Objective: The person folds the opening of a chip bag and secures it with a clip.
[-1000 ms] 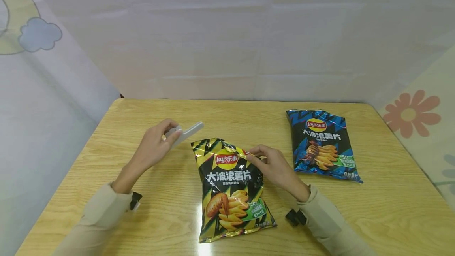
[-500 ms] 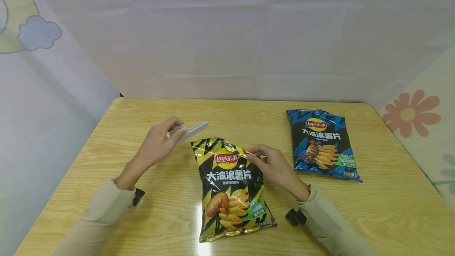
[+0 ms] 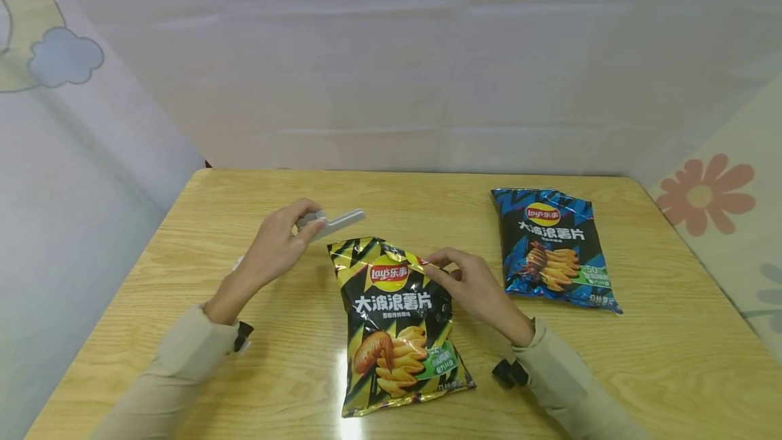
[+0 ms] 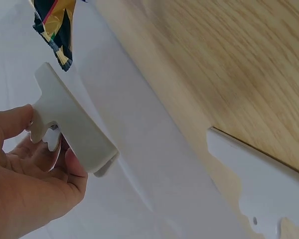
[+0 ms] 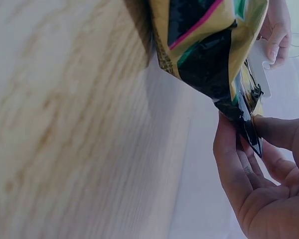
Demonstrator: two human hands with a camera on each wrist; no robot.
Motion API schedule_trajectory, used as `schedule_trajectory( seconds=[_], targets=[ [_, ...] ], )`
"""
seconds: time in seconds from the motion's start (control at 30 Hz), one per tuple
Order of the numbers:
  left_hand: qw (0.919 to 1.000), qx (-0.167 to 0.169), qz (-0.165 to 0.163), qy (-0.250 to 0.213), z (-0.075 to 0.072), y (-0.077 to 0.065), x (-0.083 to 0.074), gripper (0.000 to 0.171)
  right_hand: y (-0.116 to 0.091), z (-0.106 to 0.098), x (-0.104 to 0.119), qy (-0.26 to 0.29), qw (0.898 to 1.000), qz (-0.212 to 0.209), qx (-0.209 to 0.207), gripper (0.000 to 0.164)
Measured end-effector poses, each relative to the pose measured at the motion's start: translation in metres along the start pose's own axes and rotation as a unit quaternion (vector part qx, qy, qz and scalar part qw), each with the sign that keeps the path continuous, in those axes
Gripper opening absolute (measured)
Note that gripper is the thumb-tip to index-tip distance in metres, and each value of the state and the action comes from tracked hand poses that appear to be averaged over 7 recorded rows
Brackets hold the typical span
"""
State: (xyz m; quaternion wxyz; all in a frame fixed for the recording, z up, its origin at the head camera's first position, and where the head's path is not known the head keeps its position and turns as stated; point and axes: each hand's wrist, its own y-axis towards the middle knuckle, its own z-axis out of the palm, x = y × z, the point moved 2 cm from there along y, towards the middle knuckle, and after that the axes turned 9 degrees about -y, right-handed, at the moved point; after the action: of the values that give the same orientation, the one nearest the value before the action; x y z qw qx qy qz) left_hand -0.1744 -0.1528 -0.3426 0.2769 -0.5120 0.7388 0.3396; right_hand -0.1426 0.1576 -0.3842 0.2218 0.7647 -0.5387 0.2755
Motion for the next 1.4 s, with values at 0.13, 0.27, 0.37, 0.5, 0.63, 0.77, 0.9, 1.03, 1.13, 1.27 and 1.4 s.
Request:
schedule_trajectory(
  seconds=[0.13, 0.27, 0.37, 0.5, 0.63, 0.77, 0.9, 1.03, 1.13, 1.27, 1.4],
  targets=[
    [1.0000, 0.000, 0.004, 0.001, 0.001, 0.002, -0.002, 0.027, 0.000, 0.000, -0.001, 0.005, 1.000, 0.005, 0.002, 0.024],
    [1.0000, 0.001, 0.006, 0.003, 0.002, 0.003, -0.005, 0.027, -0.001, 0.000, -0.002, 0.013, 1.000, 0.015, 0.004, 0.024],
    [1.0000, 0.007, 0.005, -0.001, 0.003, 0.005, -0.007, 0.025, -0.001, 0.000, -0.002, 0.013, 1.000, 0.017, 0.002, 0.023],
    [0.9998, 0.016, 0.008, -0.002, 0.005, 0.009, -0.010, 0.023, -0.002, 0.000, -0.001, 0.016, 1.000, 0.021, -0.003, 0.022],
    [0.9996, 0.024, 0.015, -0.003, 0.008, 0.013, -0.013, 0.024, -0.001, 0.001, -0.002, 0.023, 0.999, 0.023, -0.005, 0.021],
    [0.9990, 0.038, 0.024, -0.007, 0.010, 0.018, -0.016, 0.023, -0.001, 0.001, -0.002, 0.027, 0.999, 0.021, -0.007, 0.020],
    [0.9977, 0.057, 0.030, -0.017, 0.011, 0.022, -0.017, 0.020, -0.002, 0.000, -0.002, 0.028, 0.999, 0.020, -0.009, 0.020],
    [0.9965, 0.074, 0.028, -0.024, 0.012, 0.026, -0.019, 0.018, -0.002, 0.000, -0.002, 0.027, 0.999, 0.021, -0.008, 0.020],
    [0.9955, 0.087, 0.025, -0.026, 0.013, 0.028, -0.021, 0.018, -0.002, 0.001, -0.002, 0.027, 0.999, 0.023, -0.008, 0.021],
    [0.9941, 0.102, 0.022, -0.028, 0.015, 0.031, -0.024, 0.018, -0.001, 0.001, -0.002, 0.024, 0.999, 0.024, -0.010, 0.021],
    [0.9929, 0.113, 0.018, -0.032, 0.016, 0.034, -0.025, 0.017, -0.001, 0.001, -0.002, 0.022, 0.999, 0.025, -0.012, 0.021]
  ],
)
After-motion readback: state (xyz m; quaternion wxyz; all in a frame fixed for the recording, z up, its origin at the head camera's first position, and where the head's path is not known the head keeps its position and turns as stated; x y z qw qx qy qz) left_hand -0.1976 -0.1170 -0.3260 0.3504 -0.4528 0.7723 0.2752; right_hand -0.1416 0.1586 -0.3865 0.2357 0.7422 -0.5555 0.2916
